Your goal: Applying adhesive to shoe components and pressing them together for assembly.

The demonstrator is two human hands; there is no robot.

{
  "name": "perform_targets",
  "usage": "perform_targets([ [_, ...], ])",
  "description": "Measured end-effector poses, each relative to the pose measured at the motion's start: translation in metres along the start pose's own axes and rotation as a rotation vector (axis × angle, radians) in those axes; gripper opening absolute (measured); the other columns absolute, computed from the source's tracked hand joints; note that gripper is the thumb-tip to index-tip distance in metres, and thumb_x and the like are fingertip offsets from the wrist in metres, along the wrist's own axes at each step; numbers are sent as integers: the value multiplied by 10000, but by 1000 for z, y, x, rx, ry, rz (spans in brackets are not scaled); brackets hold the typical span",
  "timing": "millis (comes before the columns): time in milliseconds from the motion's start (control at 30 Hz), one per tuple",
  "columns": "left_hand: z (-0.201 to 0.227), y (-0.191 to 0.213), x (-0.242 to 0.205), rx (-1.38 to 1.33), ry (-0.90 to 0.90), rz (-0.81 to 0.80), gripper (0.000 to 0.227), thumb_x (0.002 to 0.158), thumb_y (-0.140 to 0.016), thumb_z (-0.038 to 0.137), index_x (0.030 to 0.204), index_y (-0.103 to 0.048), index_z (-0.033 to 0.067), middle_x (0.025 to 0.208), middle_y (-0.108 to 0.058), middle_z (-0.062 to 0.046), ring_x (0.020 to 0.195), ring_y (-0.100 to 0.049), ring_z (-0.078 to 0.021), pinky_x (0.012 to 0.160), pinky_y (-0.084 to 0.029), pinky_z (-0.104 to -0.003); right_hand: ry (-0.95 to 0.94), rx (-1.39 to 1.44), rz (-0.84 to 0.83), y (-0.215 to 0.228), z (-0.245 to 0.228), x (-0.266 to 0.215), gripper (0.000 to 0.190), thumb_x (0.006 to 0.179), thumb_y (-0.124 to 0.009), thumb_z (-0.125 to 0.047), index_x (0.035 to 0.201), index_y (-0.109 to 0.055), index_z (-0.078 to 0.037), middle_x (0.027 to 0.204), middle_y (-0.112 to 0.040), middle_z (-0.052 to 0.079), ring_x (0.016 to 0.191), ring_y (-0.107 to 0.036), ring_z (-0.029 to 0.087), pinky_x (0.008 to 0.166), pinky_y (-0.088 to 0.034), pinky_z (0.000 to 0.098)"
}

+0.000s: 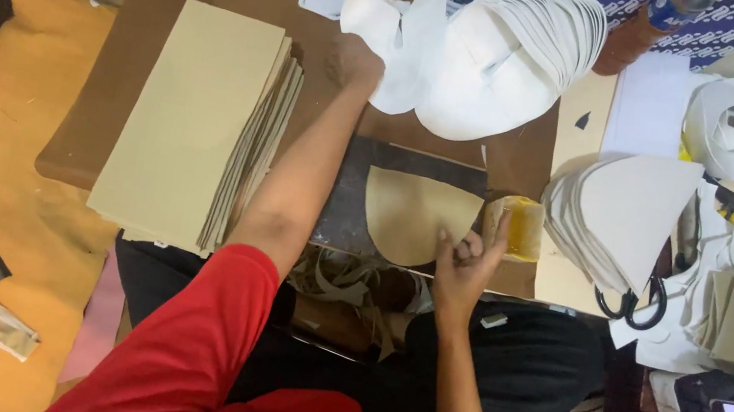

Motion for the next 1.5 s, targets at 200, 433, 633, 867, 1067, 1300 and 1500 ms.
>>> perform_targets([
  [200,-22,-30,68,-1540,132,163,627,718,-751,117,1251,-565,-155,1082,-708,-250,901,-730,-288,745,-638,-338,177,6,19,22,-40,-28,827,968,-657,25,1611,-136,19,1090,-657,137,906,-637,160,801,-511,232],
  [433,-28,53,-133,-1470,-221,193,695,832,-733,85,1454,-444,-25,1294,-686,-222,1137,-726,-296,948,-629,-329,227,3,36,68,-42,-62,851,983,-645,65,1629,-105,-60,1107,-626,180,856,-609,174,746,-503,244],
  [633,-37,-54,-280,-1366,-114,131,576,946,-740,84,1441,-500,-83,1393,-565,-345,1344,-504,-477,1070,-489,-600,247,200,166,104,4,-93,1022,933,-735,101,1684,-92,-153,1146,-658,184,1019,-731,263,847,-620,370],
  [867,-31,-62,-307,-1252,0,221,594,947,-758,325,1366,-545,-39,1248,-648,-317,1217,-615,-483,951,-519,-590,293,140,109,103,1,-100,944,951,-720,133,1668,-179,-157,1126,-645,165,947,-731,246,815,-601,341],
  [1067,-43,-51,-316,-761,-128,676,577,976,-787,223,1379,-480,-53,1198,-607,-279,1175,-593,-434,1025,-410,-556,267,196,61,77,-9,-95,924,954,-706,117,1662,-183,-162,1151,-645,152,964,-737,243,811,-600,340],
  [1300,-36,30,-418,-1661,4,-289,997,989,-350,724,1586,-243,-67,1611,-226,-385,1491,-239,-533,1184,-185,-665,134,332,77,34,-39,-77,843,982,-712,35,1633,-223,-184,1209,-663,112,1034,-727,214,899,-633,376],
  [1500,-66,-24,-376,-1414,-3,41,301,856,-874,252,1063,-771,60,926,-798,-98,847,-734,-96,658,-617,-283,56,121,-10,6,-5,-68,765,993,-712,19,1608,-271,-87,1073,-661,90,961,-621,152,877,-574,402],
])
Point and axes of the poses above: each hand's wrist, its own x-axis towards the middle knuckle, its own y-axis out of the back of the hand, z = x × y, the point moved 3 cm from there along x, towards the middle knuckle
